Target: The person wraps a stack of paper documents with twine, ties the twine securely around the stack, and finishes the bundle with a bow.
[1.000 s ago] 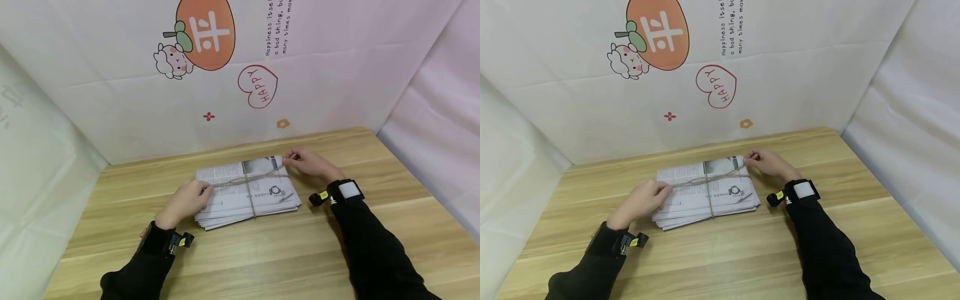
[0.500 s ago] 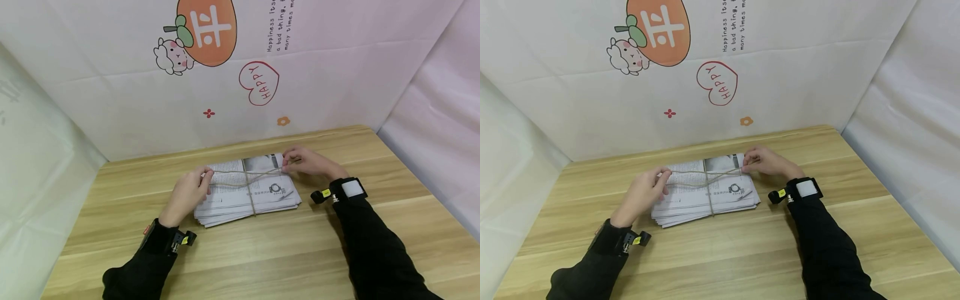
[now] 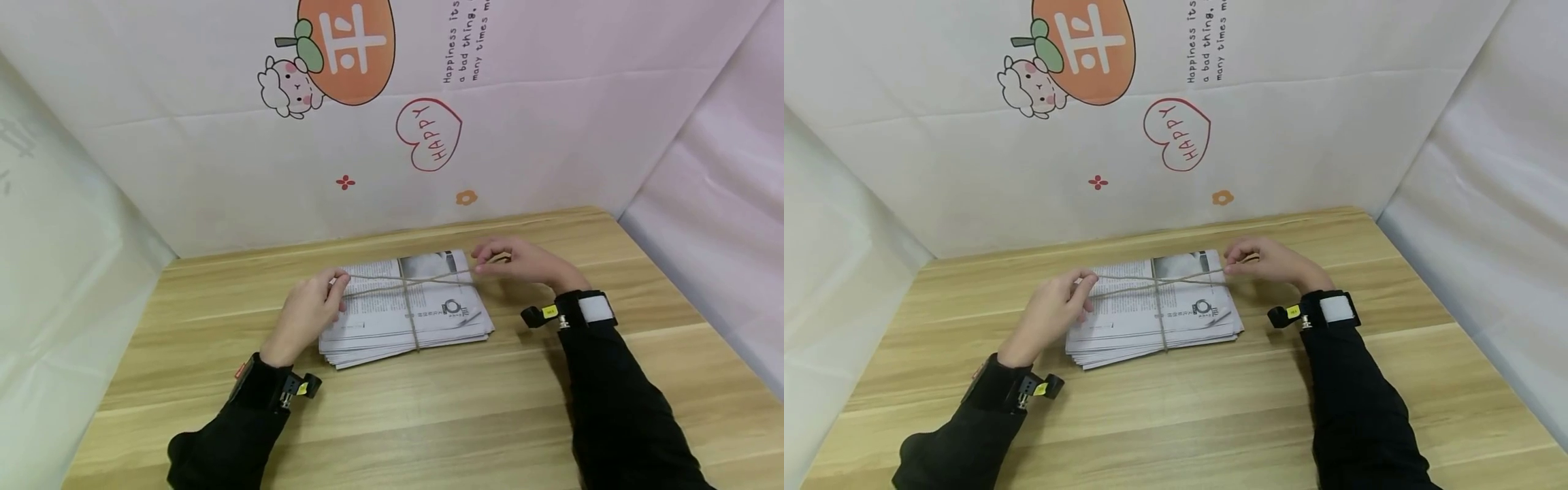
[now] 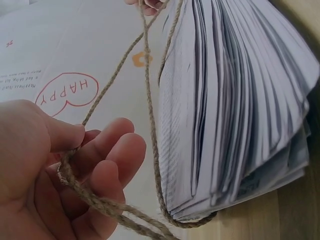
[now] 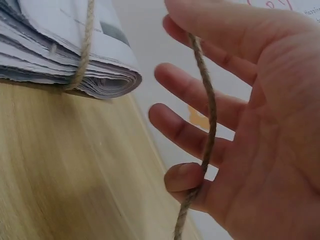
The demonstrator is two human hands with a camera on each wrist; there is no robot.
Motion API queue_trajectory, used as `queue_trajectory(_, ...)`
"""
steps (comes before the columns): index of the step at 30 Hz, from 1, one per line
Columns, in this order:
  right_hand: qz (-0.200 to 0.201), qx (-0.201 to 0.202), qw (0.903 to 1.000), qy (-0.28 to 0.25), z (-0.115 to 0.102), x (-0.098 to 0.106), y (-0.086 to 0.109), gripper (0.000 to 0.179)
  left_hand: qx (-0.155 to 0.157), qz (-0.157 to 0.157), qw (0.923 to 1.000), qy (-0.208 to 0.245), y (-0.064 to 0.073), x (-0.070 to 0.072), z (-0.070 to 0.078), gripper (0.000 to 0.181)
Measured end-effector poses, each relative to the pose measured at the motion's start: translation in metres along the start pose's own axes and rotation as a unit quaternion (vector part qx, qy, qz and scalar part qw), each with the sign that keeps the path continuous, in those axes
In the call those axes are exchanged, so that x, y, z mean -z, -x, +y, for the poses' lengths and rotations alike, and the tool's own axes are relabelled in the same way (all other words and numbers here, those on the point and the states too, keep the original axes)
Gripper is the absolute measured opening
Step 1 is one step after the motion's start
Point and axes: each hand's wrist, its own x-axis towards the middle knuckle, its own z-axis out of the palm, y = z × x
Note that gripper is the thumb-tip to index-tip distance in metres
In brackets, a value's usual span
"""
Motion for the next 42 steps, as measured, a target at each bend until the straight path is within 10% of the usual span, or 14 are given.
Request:
queue_trajectory(12, -0.061, -0.019, 0.9980, 0.007, 0.012, -0.004, 0.007, 0.016, -0.003, 0.019, 0.9997, -0.017, -0.011, -0.005, 0.000, 0.027)
queue_trajectory(19, -0.090, -0.045, 0.9948, 0.016, 0.011, -0.008, 0.005, 0.015, -0.081, 0.066, 0.9896, -0.098, -0.027, 0.006, 0.002, 0.018)
queue_trajectory(28, -0.060, -0.052, 0.9965, 0.026, 0.011, -0.004, 0.003, 0.017, -0.069, -0.066, 0.9744, -0.204, -0.046, -0.009, -0.002, 0.015)
queue_trajectory(42, -0.092, -0.035, 0.9948, 0.025, 0.000, -0.007, -0.001, 0.011, -0.109, -0.121, 0.9363, -0.311, -0.058, -0.018, 0.028, 0.018)
